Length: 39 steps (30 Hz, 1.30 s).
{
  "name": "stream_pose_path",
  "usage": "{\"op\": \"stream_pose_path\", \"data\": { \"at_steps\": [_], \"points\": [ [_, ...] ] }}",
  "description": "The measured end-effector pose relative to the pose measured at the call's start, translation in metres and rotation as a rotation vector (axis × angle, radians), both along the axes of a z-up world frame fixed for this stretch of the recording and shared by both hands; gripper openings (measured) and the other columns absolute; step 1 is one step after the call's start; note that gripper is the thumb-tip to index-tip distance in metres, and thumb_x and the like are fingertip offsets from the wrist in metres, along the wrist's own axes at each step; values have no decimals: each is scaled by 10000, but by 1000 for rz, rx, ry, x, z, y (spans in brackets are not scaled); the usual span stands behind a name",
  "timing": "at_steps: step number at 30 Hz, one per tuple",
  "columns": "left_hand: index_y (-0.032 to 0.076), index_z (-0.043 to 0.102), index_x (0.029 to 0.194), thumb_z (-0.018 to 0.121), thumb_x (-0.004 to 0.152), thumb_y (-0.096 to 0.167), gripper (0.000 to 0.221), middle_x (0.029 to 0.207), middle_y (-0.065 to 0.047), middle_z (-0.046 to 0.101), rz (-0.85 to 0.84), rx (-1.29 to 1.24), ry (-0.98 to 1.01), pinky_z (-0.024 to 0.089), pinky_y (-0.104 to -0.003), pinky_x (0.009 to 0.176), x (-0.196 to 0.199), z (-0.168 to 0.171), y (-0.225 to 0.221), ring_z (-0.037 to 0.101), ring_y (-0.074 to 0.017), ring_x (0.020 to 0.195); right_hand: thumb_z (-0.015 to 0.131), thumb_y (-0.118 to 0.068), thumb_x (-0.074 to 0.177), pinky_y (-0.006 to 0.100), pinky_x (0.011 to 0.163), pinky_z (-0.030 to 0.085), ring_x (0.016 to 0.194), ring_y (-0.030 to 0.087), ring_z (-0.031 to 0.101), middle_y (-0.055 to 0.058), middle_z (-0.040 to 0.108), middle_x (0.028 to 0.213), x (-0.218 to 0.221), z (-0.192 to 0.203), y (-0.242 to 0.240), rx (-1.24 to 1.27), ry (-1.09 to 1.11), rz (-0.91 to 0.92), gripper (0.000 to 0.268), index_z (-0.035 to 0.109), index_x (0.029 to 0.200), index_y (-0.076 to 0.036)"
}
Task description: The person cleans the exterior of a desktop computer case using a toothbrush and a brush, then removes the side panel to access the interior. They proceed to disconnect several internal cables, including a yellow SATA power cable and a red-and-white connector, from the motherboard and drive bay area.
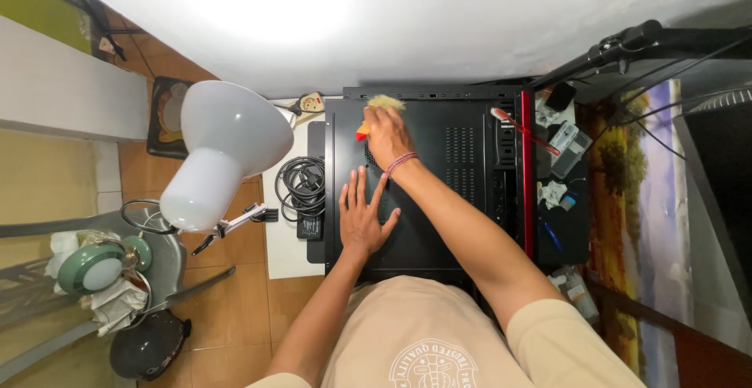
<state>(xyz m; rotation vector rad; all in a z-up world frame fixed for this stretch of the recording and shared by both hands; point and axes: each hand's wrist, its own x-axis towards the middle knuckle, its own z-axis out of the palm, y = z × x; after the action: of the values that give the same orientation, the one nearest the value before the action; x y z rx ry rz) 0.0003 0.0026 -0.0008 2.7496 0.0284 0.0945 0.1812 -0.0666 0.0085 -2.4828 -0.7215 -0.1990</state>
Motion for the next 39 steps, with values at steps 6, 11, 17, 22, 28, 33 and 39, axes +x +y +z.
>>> {"op": "stream_pose_path", "data": {
  "at_steps": [6, 11, 17, 22, 28, 33, 39],
  "points": [
    [263, 387, 1590, 660, 883, 535, 805, 1669, -208, 234, 2, -18, 8, 170, -516, 1235, 0, -2, 4, 199, -364, 1553, 697, 0, 861, 410, 923, 538, 1017, 347, 642, 118, 748, 1181, 4, 25, 17, 167, 151, 208, 324, 706, 1183, -26],
    [272, 411, 1578, 668, 877, 521, 787, 1672, -199, 251, 15, -44, -26, 189, -506, 1239, -1, 2, 4, 225, -357, 1550, 713, -58, 903, 386, 891, 556, 940, 309, 653, 126, 734, 1243, 2, 22, -36, 218, 138, 204, 292, 740, 1193, -71],
    [277, 420, 1579, 662, 894, 526, 768, 1677, -180, 262, 12, -21, -62, 201, -500, 1243, -3, 4, 9, 251, -345, 1550, 706, -71, 914, 390, 884, 569, 943, 308, 677, 128, 741, 1246, 3, 9, -119, 205, 65, 34, 270, 759, 1179, -82],
    [278, 412, 1581, 644, 894, 533, 769, 1676, -183, 256, 17, 9, -49, 199, -498, 1233, -5, 2, 17, 249, -351, 1543, 705, -71, 921, 381, 836, 568, 910, 303, 682, 119, 747, 1244, 7, -4, -166, 156, 92, -87, 264, 764, 1178, -88],
    [277, 410, 1582, 636, 903, 541, 763, 1675, -180, 252, 23, 25, -27, 195, -502, 1233, -6, 5, 20, 237, -351, 1546, 701, -50, 941, 393, 875, 562, 971, 315, 684, 123, 744, 1250, -2, 4, -180, 157, -9, -216, 279, 750, 1215, -66],
    [278, 406, 1582, 633, 900, 545, 767, 1678, -187, 244, 32, 22, -13, 196, -502, 1233, -6, 5, 19, 232, -359, 1547, 705, -57, 945, 374, 840, 574, 948, 273, 684, 118, 747, 1227, -16, -8, -187, 170, 57, -278, 280, 755, 1220, -65],
    [275, 409, 1574, 634, 889, 543, 769, 1671, -192, 251, 38, 28, -3, 196, -505, 1229, -5, 5, 18, 236, -357, 1544, 715, -62, 918, 352, 751, 576, 857, 248, 684, 112, 765, 1200, -68, 1, -204, 104, 172, -288, 265, 768, 1177, -78]
  ]
}}
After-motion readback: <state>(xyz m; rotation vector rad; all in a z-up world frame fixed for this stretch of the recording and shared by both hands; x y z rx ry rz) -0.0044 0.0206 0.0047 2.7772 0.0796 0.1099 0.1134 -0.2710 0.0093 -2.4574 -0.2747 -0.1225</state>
